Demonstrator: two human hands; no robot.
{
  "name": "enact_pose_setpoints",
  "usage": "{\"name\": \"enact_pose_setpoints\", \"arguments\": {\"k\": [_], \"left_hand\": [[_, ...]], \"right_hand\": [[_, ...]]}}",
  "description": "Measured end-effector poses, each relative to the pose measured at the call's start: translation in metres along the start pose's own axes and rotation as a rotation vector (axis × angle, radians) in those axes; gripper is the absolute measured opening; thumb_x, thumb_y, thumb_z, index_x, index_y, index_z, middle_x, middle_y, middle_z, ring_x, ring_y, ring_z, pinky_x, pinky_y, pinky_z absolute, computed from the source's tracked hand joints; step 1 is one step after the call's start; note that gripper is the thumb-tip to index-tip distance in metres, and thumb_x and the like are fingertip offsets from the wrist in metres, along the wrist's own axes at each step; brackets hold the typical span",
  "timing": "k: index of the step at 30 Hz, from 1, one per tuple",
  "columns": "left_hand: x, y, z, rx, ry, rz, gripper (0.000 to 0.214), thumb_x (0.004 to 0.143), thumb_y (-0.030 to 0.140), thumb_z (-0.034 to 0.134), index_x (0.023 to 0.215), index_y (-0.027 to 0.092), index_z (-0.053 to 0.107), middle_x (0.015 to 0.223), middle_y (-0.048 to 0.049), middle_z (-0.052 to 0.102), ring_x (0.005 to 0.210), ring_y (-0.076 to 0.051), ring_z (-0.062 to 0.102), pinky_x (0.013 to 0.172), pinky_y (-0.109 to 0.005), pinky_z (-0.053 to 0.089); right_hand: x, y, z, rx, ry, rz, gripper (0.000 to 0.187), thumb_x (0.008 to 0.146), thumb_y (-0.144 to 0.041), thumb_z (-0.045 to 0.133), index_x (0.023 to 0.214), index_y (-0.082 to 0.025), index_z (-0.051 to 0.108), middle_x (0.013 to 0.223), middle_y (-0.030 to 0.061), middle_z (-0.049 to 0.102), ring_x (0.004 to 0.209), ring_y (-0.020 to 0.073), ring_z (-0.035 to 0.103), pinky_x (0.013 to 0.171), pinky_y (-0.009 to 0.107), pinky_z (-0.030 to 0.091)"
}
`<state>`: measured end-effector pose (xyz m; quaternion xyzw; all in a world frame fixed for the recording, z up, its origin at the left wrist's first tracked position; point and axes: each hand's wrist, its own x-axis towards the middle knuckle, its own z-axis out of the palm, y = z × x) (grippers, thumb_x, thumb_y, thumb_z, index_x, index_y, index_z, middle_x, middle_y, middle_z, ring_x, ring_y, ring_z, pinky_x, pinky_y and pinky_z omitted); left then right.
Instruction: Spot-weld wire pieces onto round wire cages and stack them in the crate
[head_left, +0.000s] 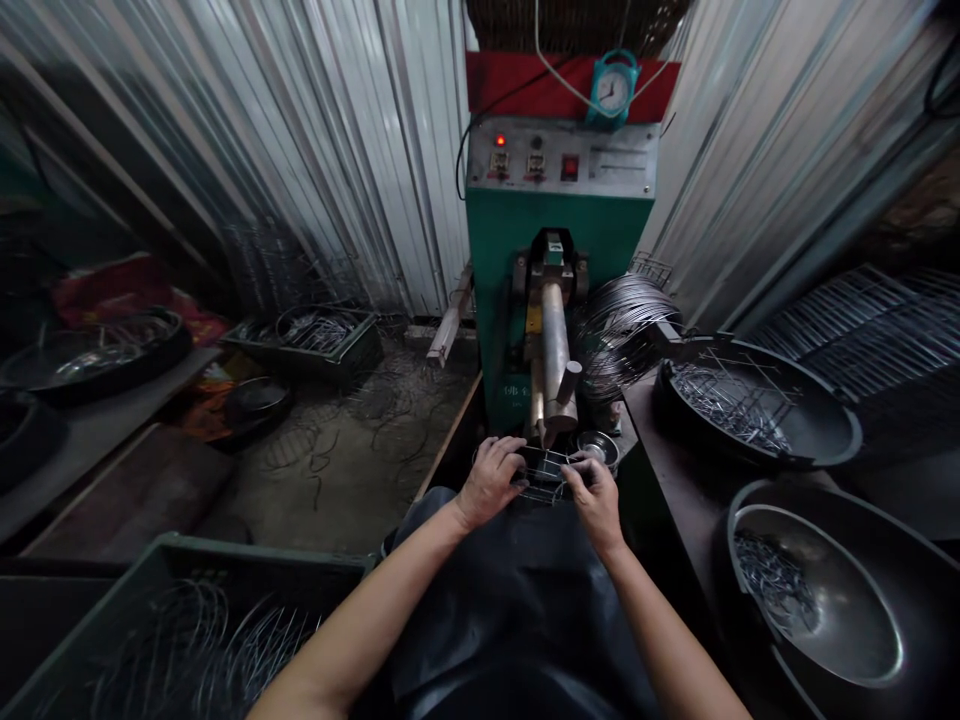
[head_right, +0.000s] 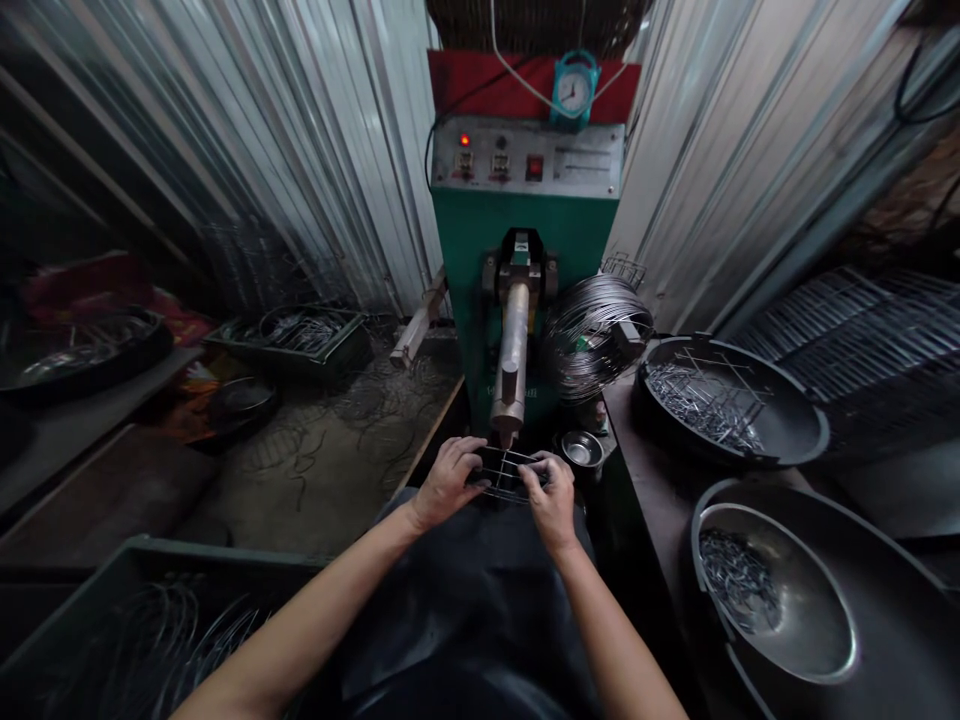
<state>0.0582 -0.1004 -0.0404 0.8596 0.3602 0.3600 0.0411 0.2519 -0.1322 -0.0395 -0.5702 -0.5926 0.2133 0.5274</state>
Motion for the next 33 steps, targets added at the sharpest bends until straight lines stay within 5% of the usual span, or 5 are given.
{"name": "enact_pose_setpoints", "arguments": {"k": [33], "left_hand": [[0.011,-0.006,0.004,-0.132,0.05,-0.077,0.02,0.067,0.008,0.062,0.078,0.019,0.048,0.113,-0.0118,0.058,0.109,-0.025,0.052,0.09,-0.042,0.039]], "right_hand": [[0.021,0.006,0.003,0.083,-0.057,0.059,0.023,0.078,-0.037,0.06,0.066,-0.019,0.054,0.083,0.0038,0.06,0.08,0.018,0.055,0.075,0.031,0.041]]}}
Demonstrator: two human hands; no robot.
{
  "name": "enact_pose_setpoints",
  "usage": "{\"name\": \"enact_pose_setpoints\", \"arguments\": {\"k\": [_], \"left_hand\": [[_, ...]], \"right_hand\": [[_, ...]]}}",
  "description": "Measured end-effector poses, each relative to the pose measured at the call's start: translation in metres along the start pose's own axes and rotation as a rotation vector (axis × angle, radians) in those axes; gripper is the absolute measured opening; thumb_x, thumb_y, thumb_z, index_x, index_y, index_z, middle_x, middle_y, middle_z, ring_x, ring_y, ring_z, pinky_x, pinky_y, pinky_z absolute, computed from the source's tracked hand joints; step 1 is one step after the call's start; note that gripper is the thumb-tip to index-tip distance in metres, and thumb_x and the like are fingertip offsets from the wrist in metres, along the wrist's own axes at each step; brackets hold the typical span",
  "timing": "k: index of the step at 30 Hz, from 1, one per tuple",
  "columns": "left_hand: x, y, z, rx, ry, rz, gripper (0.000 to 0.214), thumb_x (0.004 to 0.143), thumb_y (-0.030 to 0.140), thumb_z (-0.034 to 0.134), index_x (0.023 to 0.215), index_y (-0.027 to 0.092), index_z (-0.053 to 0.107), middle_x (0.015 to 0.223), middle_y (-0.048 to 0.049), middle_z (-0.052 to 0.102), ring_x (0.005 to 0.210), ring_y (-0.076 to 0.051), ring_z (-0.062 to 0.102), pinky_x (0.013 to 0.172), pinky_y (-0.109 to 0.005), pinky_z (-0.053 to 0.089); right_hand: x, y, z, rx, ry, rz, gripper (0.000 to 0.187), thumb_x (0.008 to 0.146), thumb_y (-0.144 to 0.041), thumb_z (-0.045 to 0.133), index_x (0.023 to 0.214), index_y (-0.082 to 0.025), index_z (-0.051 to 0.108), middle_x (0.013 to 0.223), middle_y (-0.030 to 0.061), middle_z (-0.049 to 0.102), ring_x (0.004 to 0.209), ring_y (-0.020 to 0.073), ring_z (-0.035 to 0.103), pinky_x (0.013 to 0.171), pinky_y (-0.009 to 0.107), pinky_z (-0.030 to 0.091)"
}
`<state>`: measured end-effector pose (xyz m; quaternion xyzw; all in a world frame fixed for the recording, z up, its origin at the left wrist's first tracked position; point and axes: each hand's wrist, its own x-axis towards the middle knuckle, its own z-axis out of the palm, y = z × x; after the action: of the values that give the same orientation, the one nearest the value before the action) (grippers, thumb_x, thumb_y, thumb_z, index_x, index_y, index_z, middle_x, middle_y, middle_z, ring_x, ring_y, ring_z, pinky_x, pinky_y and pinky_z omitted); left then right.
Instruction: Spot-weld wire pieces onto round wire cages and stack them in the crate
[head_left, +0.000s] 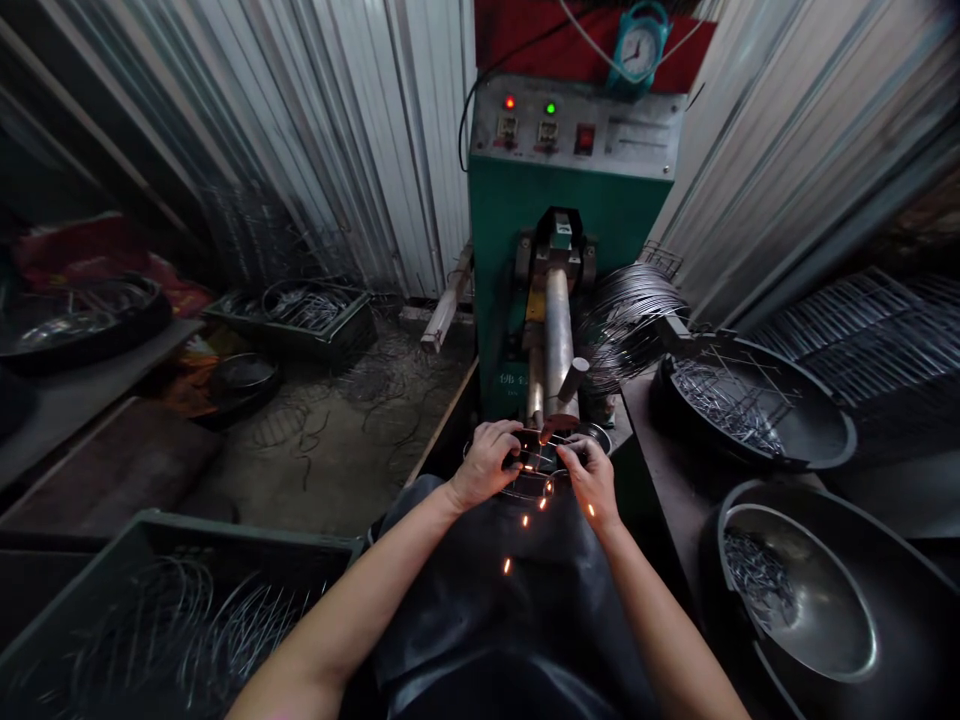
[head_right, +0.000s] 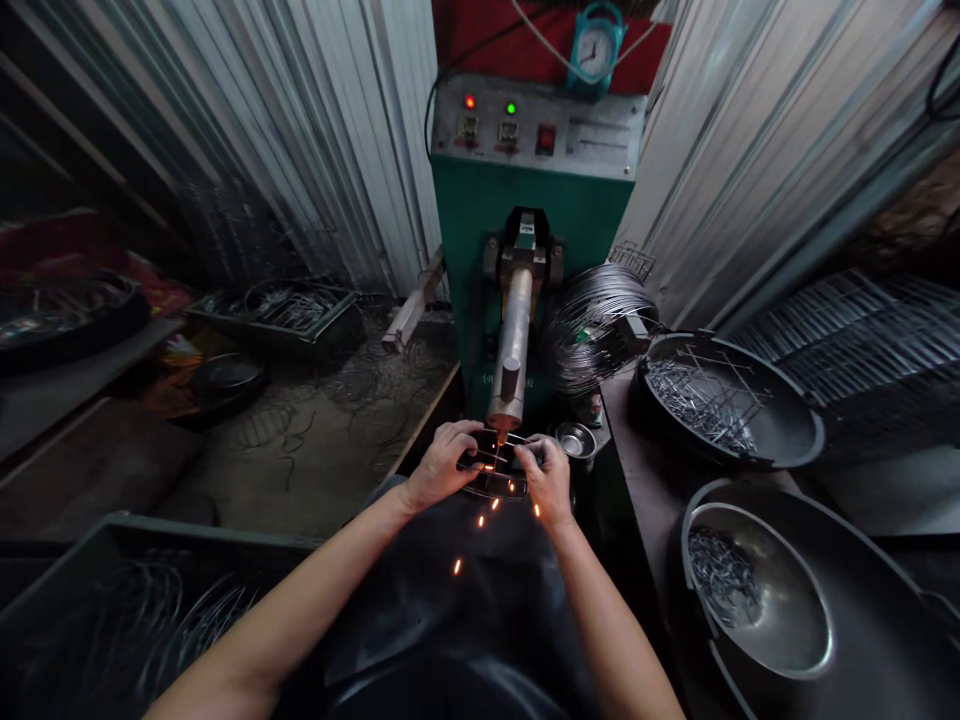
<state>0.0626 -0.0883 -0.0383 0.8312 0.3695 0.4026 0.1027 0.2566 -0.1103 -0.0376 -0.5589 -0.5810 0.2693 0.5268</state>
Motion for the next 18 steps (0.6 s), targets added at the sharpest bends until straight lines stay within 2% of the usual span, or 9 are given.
{"name": "enact_pose_setpoints", "arguments": {"k": [14,16,18], "left_hand": [[0.002,0.001,-0.004,0.008,-0.043,-0.024,0.021,0.066,0.008,0.063,0.078,0.019,0.049,0.113,-0.0121,0.058,0.111,-0.026,0.051,0.091,-0.044,0.039],[0.003,0.001,-0.007,0.0,-0.052,-0.023,0.02,0.067,0.01,0.064,0.078,0.019,0.049,0.113,-0.0124,0.058,0.11,-0.026,0.052,0.09,-0.044,0.041],[0.001,-0.001,-0.012,-0.019,-0.079,-0.013,0.021,0.068,0.017,0.067,0.079,0.019,0.049,0.114,-0.0131,0.057,0.11,-0.026,0.052,0.09,-0.044,0.042]], "right_hand": [[0.003,-0.008,0.0,0.043,-0.011,0.05,0.025,0.073,-0.041,0.061,0.063,-0.019,0.053,0.074,0.0031,0.06,0.072,0.018,0.054,0.07,0.031,0.042],[0.003,-0.009,0.002,0.061,-0.006,0.066,0.024,0.073,-0.041,0.061,0.064,-0.019,0.056,0.078,0.0045,0.061,0.076,0.0193,0.056,0.074,0.033,0.043],[-0.003,-0.008,-0.001,0.079,0.029,0.083,0.022,0.072,-0.04,0.061,0.073,-0.019,0.061,0.092,0.0072,0.063,0.089,0.0217,0.057,0.083,0.036,0.042]]}}
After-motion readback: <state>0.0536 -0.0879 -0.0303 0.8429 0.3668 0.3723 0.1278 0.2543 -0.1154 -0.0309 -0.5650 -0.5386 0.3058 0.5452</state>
